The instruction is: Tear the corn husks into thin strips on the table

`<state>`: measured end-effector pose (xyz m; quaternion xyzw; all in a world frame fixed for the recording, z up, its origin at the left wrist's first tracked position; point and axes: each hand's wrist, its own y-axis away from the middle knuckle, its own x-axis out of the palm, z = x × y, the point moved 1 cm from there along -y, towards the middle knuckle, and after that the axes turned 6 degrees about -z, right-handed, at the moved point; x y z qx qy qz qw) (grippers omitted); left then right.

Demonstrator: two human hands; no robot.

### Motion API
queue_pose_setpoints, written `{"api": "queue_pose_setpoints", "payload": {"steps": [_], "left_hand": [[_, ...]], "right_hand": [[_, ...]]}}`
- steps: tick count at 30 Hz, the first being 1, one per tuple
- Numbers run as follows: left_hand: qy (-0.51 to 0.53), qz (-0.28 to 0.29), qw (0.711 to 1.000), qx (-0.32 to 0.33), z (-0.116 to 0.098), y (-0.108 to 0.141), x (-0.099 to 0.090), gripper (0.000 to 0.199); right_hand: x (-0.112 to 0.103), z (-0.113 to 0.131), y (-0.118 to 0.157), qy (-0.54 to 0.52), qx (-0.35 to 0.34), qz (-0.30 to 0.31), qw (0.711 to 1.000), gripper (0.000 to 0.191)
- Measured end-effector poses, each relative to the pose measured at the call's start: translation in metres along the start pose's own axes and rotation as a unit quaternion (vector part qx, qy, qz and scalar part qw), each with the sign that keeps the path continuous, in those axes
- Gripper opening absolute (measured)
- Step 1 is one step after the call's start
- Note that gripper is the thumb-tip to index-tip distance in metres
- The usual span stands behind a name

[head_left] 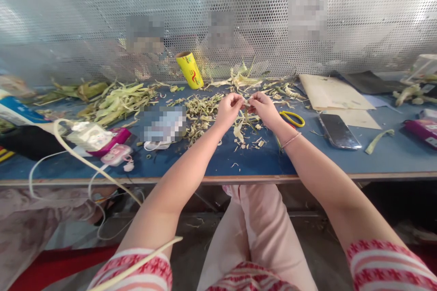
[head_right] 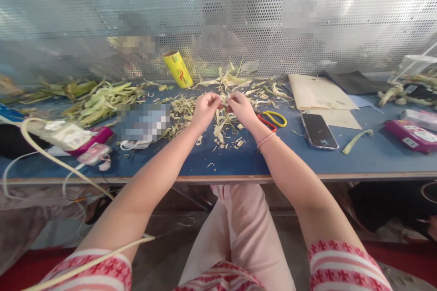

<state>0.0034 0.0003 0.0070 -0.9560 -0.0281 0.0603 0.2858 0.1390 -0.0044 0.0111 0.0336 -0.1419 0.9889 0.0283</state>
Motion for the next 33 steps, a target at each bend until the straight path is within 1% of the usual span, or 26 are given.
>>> {"api": "queue_pose_setpoints", "payload": {"steps": [2,4,6,7,8,11,14,18,21,24,27,29,33], "left_hand": [[-0.001,-0.007,1.000,-0.002,-0.002,0.000,0.000,0.016],[-0.004,-0.014,1.000,-0.002,-0.003,0.000,-0.001,0.014],[-0.008,-0.012,1.000,0.000,-0.004,0.000,-0.001,0.013],[-0.008,-0.009,1.000,-0.001,-0.004,0.000,-0.001,0.013],[-0.006,-0.003,1.000,-0.002,-0.003,0.000,0.000,0.013],[0.006,0.016,1.000,-0.013,0.002,-0.001,0.001,0.011],[0.014,0.035,0.999,-0.017,0.005,-0.001,0.002,0.010],[0.014,0.057,0.998,-0.018,0.002,0.001,0.001,0.013],[0.017,0.063,0.998,-0.024,-0.001,0.002,0.000,0.014],[0.024,0.067,0.997,-0.033,0.000,0.002,0.002,0.013],[0.023,0.070,0.996,-0.047,0.001,0.002,0.003,0.012],[0.024,0.068,0.996,-0.056,0.001,0.003,0.003,0.012],[0.037,0.061,0.995,-0.075,0.000,0.004,0.003,0.012]], "right_hand": [[-0.002,0.003,0.001,-0.006,0.032,-0.019,0.999,0.019],[-0.004,0.005,0.002,-0.015,0.085,-0.031,0.996,0.024],[-0.005,0.005,0.001,-0.021,0.128,-0.028,0.991,0.028],[-0.006,0.005,0.001,-0.024,0.135,-0.025,0.990,0.027],[-0.006,0.004,0.000,-0.029,0.132,-0.025,0.991,0.026],[-0.008,0.002,-0.004,-0.037,0.092,-0.042,0.994,0.020],[-0.011,0.001,-0.006,-0.019,0.076,-0.054,0.995,0.014],[-0.014,0.004,-0.004,-0.015,0.062,-0.056,0.996,0.017],[-0.015,0.009,-0.002,-0.023,0.064,-0.048,0.997,0.020],[-0.017,0.012,-0.002,-0.036,0.087,-0.037,0.995,0.021],[-0.018,0.014,-0.001,-0.029,0.101,-0.037,0.994,0.026],[-0.017,0.015,0.000,-0.008,0.082,-0.036,0.996,0.028],[-0.014,0.014,0.002,0.042,0.022,-0.021,0.999,0.028]]}}
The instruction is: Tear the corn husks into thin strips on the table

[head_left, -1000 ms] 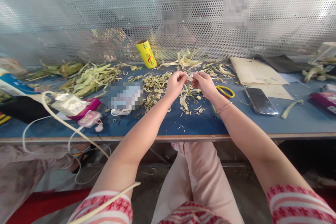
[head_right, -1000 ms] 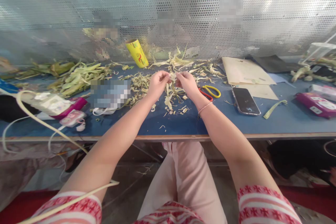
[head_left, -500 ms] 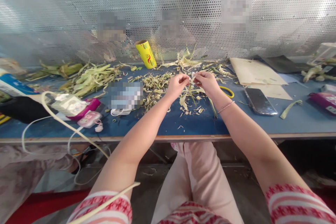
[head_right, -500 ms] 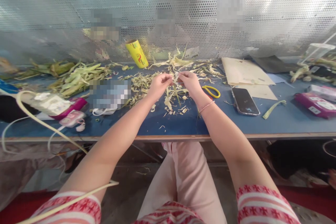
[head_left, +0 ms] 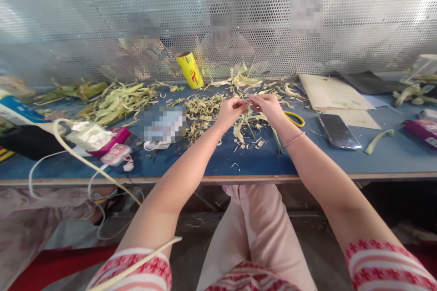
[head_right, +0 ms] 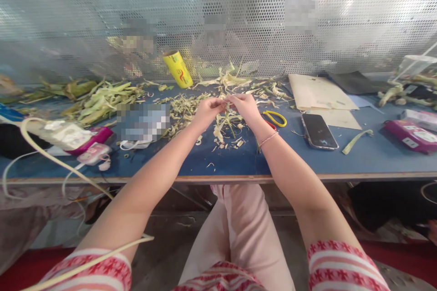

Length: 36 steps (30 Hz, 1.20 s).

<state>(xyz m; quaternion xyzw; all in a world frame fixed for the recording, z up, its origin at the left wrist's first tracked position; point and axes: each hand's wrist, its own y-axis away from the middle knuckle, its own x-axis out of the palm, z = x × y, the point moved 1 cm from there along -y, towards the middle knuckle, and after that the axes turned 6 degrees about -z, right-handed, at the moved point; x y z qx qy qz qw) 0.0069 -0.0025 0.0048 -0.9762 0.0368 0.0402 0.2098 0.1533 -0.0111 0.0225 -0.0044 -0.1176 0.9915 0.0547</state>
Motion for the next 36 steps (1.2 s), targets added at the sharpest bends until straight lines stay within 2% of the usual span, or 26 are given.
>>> {"api": "queue_pose_setpoints", "payload": {"steps": [6,16,27,32,36], "left_hand": [[0.011,-0.013,0.999,-0.027,0.006,-0.003,0.001,0.005],[0.013,-0.017,1.000,-0.020,0.009,-0.005,-0.001,0.009],[0.061,-0.023,0.997,-0.039,0.008,-0.004,0.003,0.004],[0.052,-0.017,0.998,-0.029,0.003,-0.001,0.005,0.024],[0.051,-0.040,0.997,-0.036,0.001,0.000,0.006,0.030]], "right_hand": [[0.001,-0.004,-0.002,0.022,-0.020,-0.007,1.000,0.028],[0.000,-0.003,-0.002,-0.044,0.007,0.015,0.999,0.025],[0.001,-0.011,-0.007,-0.019,-0.037,0.010,0.999,0.023],[0.002,-0.015,-0.009,-0.011,-0.056,-0.010,0.998,0.022],[0.003,-0.016,-0.009,-0.005,-0.075,-0.011,0.997,0.017]]}}
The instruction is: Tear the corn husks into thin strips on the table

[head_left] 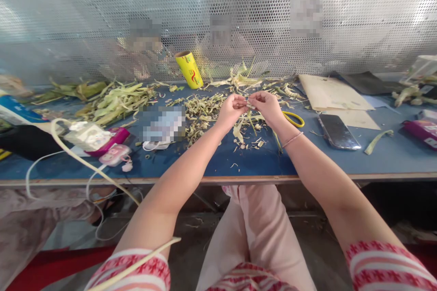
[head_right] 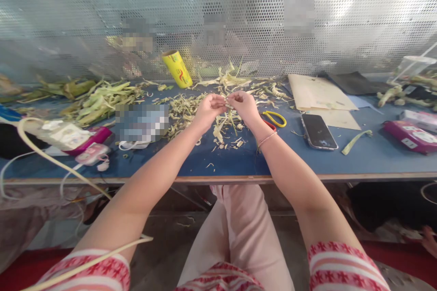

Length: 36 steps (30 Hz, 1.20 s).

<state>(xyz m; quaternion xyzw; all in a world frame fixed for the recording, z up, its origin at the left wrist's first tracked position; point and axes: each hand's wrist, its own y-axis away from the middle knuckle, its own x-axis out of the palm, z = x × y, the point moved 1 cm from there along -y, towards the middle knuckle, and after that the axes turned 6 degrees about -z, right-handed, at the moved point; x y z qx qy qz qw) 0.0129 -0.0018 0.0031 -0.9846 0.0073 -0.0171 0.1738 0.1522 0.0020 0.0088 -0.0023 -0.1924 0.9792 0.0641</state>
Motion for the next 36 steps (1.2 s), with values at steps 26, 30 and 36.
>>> {"api": "queue_pose_setpoints", "payload": {"steps": [26,30,36], "left_hand": [[0.082,-0.063,0.995,0.018,0.006,-0.002,-0.001,0.024],[0.088,-0.056,0.994,0.022,0.010,-0.003,-0.002,0.028],[0.122,-0.071,0.989,0.055,0.012,0.000,0.002,0.024]], "right_hand": [[0.001,-0.004,0.001,-0.016,-0.040,-0.011,0.999,0.012],[0.001,-0.002,0.002,-0.024,-0.044,-0.021,0.999,0.013],[0.005,0.008,0.008,-0.144,0.056,0.004,0.988,0.020]]}}
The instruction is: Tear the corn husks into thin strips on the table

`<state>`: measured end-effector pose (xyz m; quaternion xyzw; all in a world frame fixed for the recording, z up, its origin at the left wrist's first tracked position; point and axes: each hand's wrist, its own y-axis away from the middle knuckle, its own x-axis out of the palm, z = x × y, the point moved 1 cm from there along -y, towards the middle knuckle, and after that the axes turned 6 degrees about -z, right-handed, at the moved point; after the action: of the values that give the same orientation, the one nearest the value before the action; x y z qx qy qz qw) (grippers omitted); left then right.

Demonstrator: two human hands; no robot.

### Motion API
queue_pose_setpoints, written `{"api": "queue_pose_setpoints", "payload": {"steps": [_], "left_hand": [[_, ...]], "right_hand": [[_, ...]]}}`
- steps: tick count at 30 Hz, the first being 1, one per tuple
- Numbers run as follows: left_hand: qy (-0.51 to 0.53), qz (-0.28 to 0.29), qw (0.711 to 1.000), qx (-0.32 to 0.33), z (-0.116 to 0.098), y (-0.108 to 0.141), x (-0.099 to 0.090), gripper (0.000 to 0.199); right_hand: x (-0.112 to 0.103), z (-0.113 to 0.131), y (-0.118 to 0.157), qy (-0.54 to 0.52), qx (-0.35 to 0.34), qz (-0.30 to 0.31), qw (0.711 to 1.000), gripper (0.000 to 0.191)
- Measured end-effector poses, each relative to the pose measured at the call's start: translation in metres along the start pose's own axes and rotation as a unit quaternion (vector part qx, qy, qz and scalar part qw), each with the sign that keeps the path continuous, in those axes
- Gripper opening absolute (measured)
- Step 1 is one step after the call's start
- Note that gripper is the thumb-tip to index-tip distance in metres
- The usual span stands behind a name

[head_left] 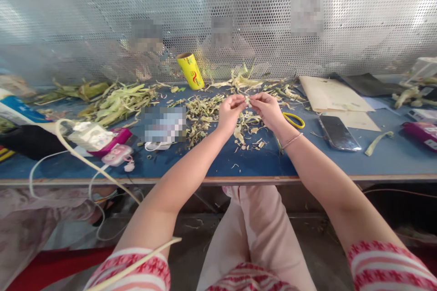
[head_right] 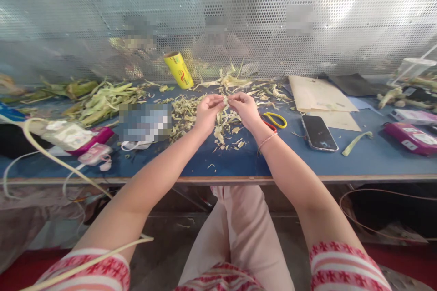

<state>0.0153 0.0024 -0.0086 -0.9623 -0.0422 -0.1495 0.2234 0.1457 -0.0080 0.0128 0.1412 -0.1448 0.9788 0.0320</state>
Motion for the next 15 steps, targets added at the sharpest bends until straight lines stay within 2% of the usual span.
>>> {"api": "queue_pose_setpoints", "payload": {"steps": [4,10,15], "left_hand": [[0.005,-0.009,1.000,0.008,-0.0006,0.0016,0.0013,0.022],[0.017,-0.010,0.999,0.026,-0.0003,0.0020,0.0013,0.020],[0.008,-0.020,0.999,0.047,-0.0037,0.0056,0.0033,0.023]], "right_hand": [[0.0019,0.0030,0.0036,-0.024,0.023,0.006,0.999,0.023],[0.0033,-0.0003,0.0040,-0.009,-0.002,0.017,1.000,0.019],[0.0062,-0.0047,0.0035,-0.010,-0.021,0.003,1.000,0.026]]}}
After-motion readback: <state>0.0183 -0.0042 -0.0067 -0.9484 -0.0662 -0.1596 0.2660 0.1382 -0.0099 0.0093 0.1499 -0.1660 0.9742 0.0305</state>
